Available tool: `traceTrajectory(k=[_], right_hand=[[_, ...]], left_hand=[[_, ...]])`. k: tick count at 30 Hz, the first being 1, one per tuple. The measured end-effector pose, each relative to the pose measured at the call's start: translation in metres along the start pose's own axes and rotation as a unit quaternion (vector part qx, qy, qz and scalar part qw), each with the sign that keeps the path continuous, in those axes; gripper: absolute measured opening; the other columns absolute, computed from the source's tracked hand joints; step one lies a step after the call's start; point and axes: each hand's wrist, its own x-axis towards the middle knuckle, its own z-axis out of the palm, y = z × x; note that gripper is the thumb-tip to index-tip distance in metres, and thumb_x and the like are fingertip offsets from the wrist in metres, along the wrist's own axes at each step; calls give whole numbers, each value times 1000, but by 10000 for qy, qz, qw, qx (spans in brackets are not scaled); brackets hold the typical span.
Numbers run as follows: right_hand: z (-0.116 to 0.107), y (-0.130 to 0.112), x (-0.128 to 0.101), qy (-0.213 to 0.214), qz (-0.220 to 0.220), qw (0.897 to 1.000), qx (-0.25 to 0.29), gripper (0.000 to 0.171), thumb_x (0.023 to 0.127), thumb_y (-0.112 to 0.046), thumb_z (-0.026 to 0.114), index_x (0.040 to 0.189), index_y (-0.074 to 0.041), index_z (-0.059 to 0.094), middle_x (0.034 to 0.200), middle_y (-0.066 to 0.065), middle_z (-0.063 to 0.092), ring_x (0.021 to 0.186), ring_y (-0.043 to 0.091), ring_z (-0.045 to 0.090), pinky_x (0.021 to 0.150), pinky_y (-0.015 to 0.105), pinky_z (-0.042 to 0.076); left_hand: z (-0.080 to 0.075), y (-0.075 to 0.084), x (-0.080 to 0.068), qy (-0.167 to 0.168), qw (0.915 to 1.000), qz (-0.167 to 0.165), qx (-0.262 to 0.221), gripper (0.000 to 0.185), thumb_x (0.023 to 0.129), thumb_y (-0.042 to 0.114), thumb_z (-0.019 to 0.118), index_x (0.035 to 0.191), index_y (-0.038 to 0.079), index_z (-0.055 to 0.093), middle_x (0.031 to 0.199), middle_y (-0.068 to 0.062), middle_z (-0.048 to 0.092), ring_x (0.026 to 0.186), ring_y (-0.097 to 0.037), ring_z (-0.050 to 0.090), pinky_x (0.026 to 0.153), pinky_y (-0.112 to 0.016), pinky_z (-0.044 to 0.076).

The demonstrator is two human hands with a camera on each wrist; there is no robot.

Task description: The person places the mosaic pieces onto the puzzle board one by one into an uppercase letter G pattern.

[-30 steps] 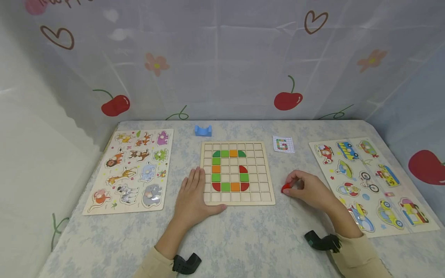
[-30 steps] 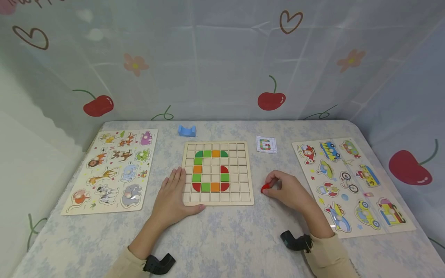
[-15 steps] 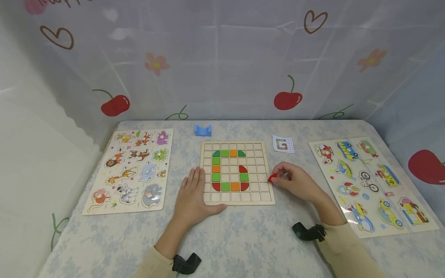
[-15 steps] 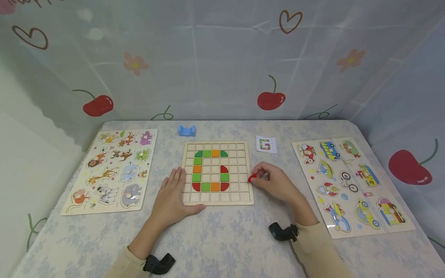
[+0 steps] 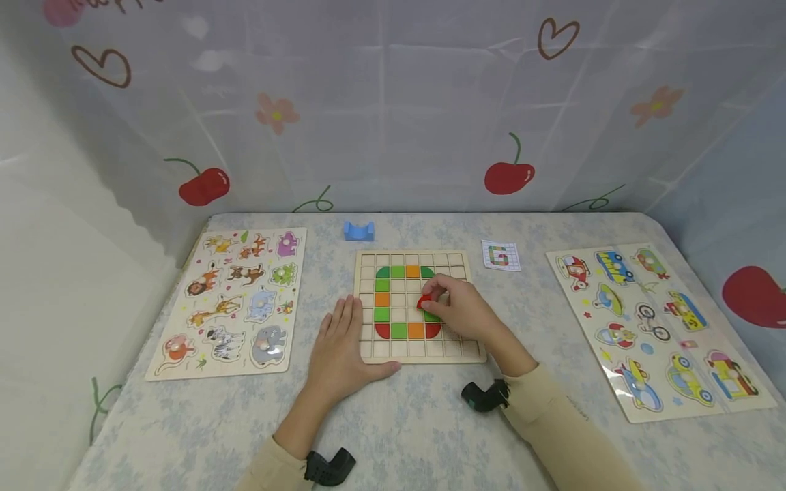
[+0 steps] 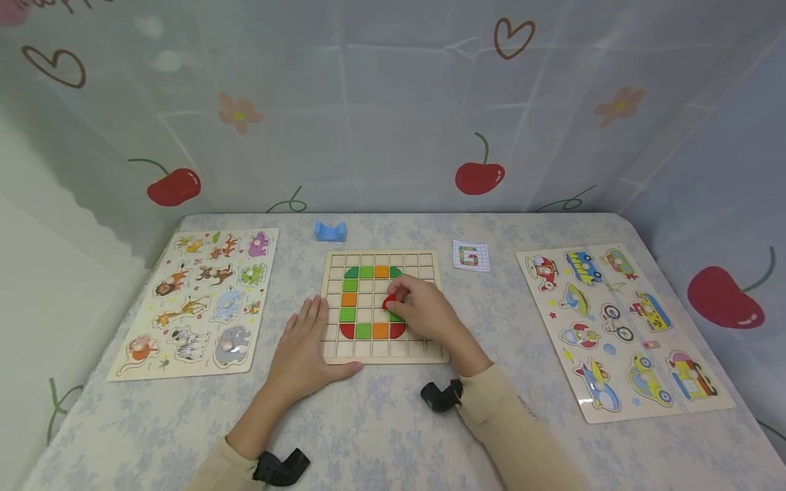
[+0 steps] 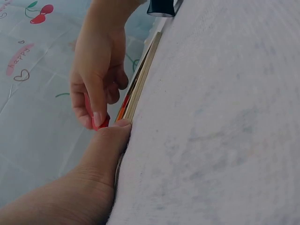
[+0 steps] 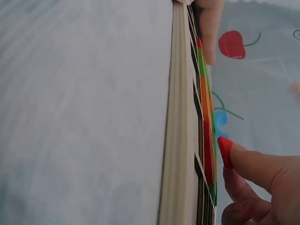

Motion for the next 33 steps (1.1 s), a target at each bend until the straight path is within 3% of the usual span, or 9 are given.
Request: traceTrajectory(k=[8, 17, 28, 33], right_hand=[[16, -7, 9, 248, -88, 9978, -616, 9, 94, -20, 69, 100, -20, 63, 85, -3, 59, 75, 17, 52, 71, 31, 46], [22, -5, 10, 464, -69, 9950, -885, 14, 93, -23, 70, 106, -18, 69, 104, 0, 61, 92, 19, 57, 85, 37, 53], [23, -4, 7, 343, -216, 9927, -1135, 20, 95, -22, 68, 111, -16, 78, 99, 1, 59, 77, 15, 52, 65, 27, 46], [22, -7, -3, 439, -215, 9935, -1032, 20, 95, -26, 67, 112, -19, 76, 103, -3, 60, 84, 14, 55, 73, 30, 50]], left_hand=[[2, -1, 0, 26, 10000, 36, 59, 131, 68, 81, 65, 159, 4, 11, 167, -12, 11, 156, -27, 8, 126, -50, 11], [1, -1, 0, 56, 10000, 28, 76, 131, 68, 81, 66, 159, 4, 12, 167, -12, 11, 156, -27, 9, 126, -50, 12], [3, -2, 0, 56, 10000, 16, 46, 131, 68, 81, 66, 159, 4, 12, 167, -12, 11, 156, -27, 9, 126, -50, 13], [4, -2, 0, 64, 10000, 37, 34, 131, 68, 81, 66, 159, 4, 13, 167, -12, 12, 156, -28, 10, 125, -50, 13]])
